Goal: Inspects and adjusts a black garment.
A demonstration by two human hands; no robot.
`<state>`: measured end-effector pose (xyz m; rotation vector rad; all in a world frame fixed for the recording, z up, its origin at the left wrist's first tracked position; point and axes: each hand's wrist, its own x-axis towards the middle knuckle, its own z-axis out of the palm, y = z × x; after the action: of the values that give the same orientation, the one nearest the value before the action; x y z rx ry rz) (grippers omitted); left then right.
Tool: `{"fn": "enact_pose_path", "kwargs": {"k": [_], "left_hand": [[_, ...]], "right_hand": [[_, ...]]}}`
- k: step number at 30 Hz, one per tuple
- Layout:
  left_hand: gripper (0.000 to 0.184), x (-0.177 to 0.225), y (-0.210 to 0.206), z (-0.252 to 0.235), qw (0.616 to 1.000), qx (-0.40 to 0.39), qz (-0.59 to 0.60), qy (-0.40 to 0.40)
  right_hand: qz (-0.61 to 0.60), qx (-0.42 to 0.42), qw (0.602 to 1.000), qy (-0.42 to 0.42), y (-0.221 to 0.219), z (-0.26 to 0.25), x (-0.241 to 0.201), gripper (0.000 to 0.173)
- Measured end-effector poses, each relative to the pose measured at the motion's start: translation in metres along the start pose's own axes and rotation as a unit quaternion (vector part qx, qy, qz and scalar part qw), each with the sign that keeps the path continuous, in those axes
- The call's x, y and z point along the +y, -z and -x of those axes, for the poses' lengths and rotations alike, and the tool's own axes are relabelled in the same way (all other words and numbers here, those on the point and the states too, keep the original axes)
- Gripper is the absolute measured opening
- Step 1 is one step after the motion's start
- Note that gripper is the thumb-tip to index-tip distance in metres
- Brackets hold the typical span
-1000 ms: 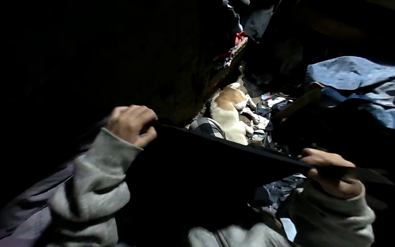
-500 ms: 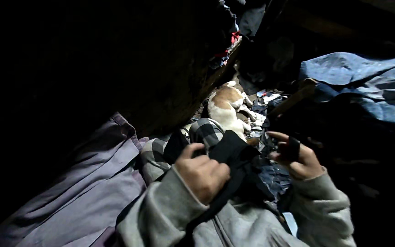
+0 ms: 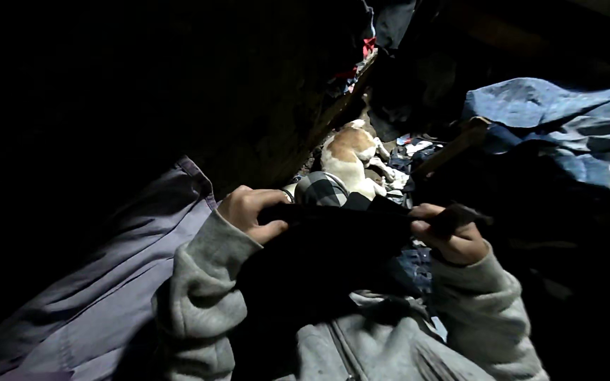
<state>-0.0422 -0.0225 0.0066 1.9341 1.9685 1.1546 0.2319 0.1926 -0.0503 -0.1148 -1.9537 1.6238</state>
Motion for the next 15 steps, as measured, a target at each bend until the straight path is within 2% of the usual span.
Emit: {"fn": "enact_pose_path", "kwargs": {"k": [3,6,8,10,11,13,15], "left_hand": [[0.019,-0.004,-0.002,0.007,0.993,0.004,0.104,0.051],[0.017,-0.002,-0.008,0.011,0.967,0.029,0.217,0.128],[0.015,0.006,-0.017,0.009,0.949,0.062,0.252,0.178],[0.01,0.016,-0.028,0.002,0.943,0.083,0.239,0.216],[0.011,0.02,-0.035,-0.003,0.95,0.085,0.215,0.21],[0.018,0.028,-0.048,-0.015,0.974,0.085,0.154,0.143],[0.021,0.039,-0.059,-0.029,0.987,0.086,0.118,0.066]], "right_hand": [[-0.041,0.029,0.997,-0.05,0.013,0.017,0.006,0.011],[-0.028,0.067,0.991,-0.112,0.013,0.033,0.012,0.009],[0.095,0.094,0.972,-0.194,0.008,0.035,0.008,0.005],[0.25,0.033,0.939,-0.233,0.006,0.026,-0.001,0.027],[0.275,0.019,0.94,-0.2,0.006,0.023,0.001,0.04],[0.212,0.017,0.973,-0.095,0.002,0.013,-0.002,0.056],[0.133,-0.003,0.991,-0.019,-0.009,-0.004,-0.01,0.06]]}}
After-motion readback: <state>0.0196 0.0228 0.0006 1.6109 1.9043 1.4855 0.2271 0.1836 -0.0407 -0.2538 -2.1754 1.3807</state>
